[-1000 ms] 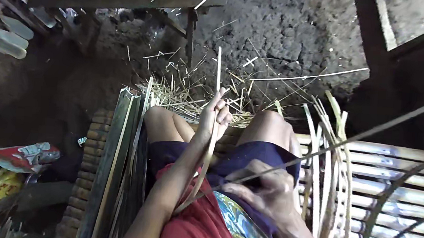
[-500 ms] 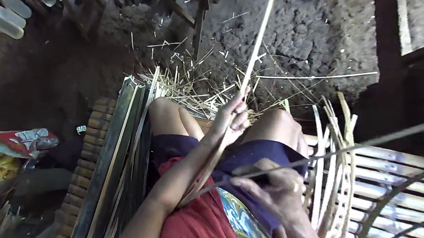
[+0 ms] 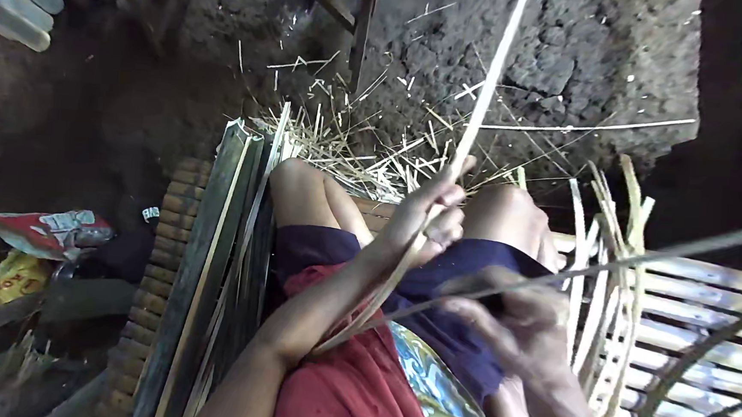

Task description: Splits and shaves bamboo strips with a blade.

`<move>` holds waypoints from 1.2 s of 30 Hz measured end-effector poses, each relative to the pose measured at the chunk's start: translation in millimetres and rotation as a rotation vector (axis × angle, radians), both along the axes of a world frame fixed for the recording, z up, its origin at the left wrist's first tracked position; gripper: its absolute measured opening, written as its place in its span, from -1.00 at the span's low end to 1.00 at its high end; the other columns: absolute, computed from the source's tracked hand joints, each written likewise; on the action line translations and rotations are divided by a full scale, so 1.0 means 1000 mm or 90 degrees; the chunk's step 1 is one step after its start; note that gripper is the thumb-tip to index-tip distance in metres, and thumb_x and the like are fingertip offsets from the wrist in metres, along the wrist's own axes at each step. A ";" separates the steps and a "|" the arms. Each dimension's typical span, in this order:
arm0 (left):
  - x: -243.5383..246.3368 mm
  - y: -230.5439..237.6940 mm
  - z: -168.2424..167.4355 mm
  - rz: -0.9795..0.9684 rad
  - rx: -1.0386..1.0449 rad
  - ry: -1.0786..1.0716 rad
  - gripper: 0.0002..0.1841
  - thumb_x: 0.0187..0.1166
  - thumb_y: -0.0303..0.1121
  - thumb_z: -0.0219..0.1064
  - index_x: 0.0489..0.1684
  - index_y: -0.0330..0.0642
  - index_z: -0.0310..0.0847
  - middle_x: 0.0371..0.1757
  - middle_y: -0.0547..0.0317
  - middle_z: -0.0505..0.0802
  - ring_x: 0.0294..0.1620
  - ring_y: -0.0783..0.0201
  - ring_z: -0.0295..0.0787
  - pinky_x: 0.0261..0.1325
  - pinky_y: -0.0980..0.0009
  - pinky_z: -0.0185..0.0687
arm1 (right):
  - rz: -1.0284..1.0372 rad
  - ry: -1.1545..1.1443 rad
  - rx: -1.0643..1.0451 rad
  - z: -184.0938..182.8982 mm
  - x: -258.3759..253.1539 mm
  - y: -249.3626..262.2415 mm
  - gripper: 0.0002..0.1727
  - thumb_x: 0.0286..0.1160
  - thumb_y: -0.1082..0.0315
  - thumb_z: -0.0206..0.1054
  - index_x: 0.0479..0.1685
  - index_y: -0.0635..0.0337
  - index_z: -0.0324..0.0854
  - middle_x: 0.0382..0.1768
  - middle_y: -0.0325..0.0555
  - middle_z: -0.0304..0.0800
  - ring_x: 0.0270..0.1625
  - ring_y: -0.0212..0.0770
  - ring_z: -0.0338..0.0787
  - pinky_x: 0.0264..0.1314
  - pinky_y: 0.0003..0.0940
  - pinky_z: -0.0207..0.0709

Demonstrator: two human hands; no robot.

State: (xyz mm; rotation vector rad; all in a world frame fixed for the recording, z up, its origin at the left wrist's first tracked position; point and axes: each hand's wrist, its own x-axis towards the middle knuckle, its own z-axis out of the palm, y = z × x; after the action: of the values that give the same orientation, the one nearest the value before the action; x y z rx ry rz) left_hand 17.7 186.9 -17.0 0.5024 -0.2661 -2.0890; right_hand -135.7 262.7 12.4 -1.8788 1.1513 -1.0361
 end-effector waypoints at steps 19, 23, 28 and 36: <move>0.087 0.014 -0.042 0.253 0.003 -0.093 -0.67 0.88 -0.30 -0.08 0.46 -0.19 0.37 -0.75 0.51 0.41 -0.89 0.62 0.17 -0.74 0.75 0.25 | -0.057 -0.077 0.093 0.017 -0.046 -0.003 -0.85 0.53 -0.12 0.42 -0.07 -0.44 0.71 -0.32 -0.83 0.76 -0.38 -0.82 0.64 -0.32 -0.82 0.52; 0.117 0.015 -0.048 0.312 -0.025 -0.201 -0.71 0.85 -0.26 -0.05 0.33 -0.02 0.50 -0.68 0.57 0.48 -0.83 0.65 0.19 -0.70 0.74 0.25 | -0.041 -0.114 0.185 0.020 -0.062 -0.003 -0.88 0.52 -0.15 0.41 -0.17 -0.49 0.69 -0.47 -0.83 0.70 -0.51 -0.80 0.59 -0.49 -0.80 0.46; 0.204 0.023 -0.024 0.314 -0.094 -0.540 -0.57 0.90 -0.22 -0.18 0.63 -0.04 0.35 -0.54 0.56 0.56 -0.77 0.66 0.28 -0.66 0.76 0.33 | 0.022 -0.120 0.259 0.020 -0.081 -0.010 -0.86 0.54 -0.14 0.39 -0.21 -0.44 0.70 -0.53 -0.81 0.67 -0.56 -0.79 0.55 -0.52 -0.80 0.43; 0.313 0.200 0.003 -0.373 0.123 -0.819 -0.72 0.54 -0.46 0.31 0.14 -0.35 0.69 -0.05 0.20 0.85 -0.12 0.47 0.75 0.08 0.44 0.70 | 0.050 -0.162 0.306 0.006 -0.071 -0.024 -0.89 0.58 -0.09 0.37 -0.14 -0.43 0.71 -0.48 -0.78 0.72 -0.52 -0.74 0.62 -0.47 -0.75 0.53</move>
State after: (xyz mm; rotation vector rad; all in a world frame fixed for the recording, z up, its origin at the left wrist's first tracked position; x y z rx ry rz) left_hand 330.9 387.2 -14.1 2.0485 -1.0352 -2.0147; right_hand -206.6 238.9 18.0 -1.3626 1.0535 -0.8347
